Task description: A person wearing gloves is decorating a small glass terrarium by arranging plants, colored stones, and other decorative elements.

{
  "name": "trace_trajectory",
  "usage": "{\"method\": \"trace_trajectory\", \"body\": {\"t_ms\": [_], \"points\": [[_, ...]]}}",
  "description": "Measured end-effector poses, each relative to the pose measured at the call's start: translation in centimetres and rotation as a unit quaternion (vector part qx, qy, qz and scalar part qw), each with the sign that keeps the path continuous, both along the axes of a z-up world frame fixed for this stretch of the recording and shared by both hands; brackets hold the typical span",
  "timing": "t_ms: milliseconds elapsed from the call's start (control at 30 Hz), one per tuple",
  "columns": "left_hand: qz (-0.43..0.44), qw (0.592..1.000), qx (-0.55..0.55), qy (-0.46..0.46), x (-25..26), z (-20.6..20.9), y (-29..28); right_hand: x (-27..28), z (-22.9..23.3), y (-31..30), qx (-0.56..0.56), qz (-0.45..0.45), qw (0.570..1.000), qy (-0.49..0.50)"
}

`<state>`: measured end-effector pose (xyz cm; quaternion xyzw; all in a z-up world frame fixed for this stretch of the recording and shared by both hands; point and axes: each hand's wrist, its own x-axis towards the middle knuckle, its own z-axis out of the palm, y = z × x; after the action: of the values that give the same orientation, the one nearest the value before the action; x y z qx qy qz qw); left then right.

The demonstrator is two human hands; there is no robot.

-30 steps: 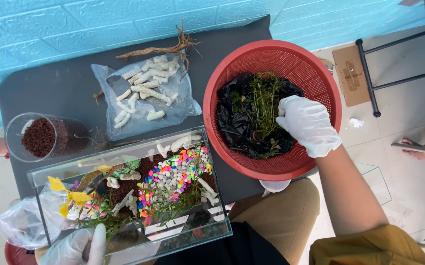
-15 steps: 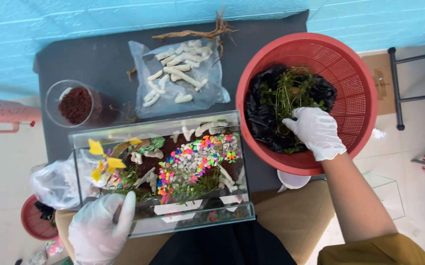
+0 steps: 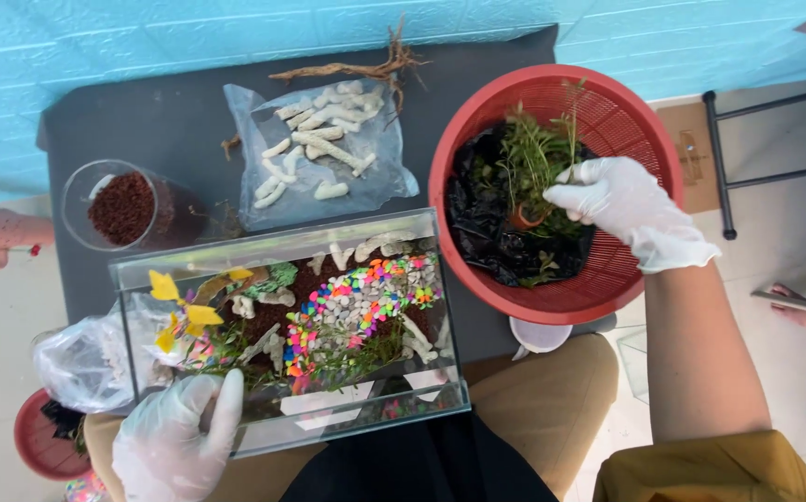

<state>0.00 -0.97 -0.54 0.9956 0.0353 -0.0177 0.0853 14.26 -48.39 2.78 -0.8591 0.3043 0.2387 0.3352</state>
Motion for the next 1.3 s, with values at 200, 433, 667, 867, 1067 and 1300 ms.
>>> {"method": "trace_trajectory", "body": {"t_ms": [200,433,667,867,1067,1300], "points": [[-0.085,0.985,-0.059,-0.136,-0.1,-1.0,0.7,0.5,4.1,-1.5,0.024,-0.001,0.999,-0.042],[-0.07,0.991,-0.003,-0.113,0.1,0.5,-0.2,0.7,2.8,-1.8,0.041,0.016,0.997,-0.057],[-0.044,0.992,-0.053,-0.105,-0.1,-0.1,-0.3,2.8,-7.5,-2.5,0.007,0.097,0.993,-0.073],[-0.031,0.997,-0.049,-0.049,0.1,0.0,0.0,0.3,-4.2,-3.5,-0.028,-0.03,0.994,-0.097],[-0.037,0.995,-0.083,-0.038,0.3,0.0,0.0,1.8,-8.9,0.6,-0.128,0.159,0.978,0.044],[-0.013,0.993,-0.119,0.004,0.7,-1.2,1.6,1.7,-20.5,5.0,-0.375,0.265,0.881,-0.115]]}}
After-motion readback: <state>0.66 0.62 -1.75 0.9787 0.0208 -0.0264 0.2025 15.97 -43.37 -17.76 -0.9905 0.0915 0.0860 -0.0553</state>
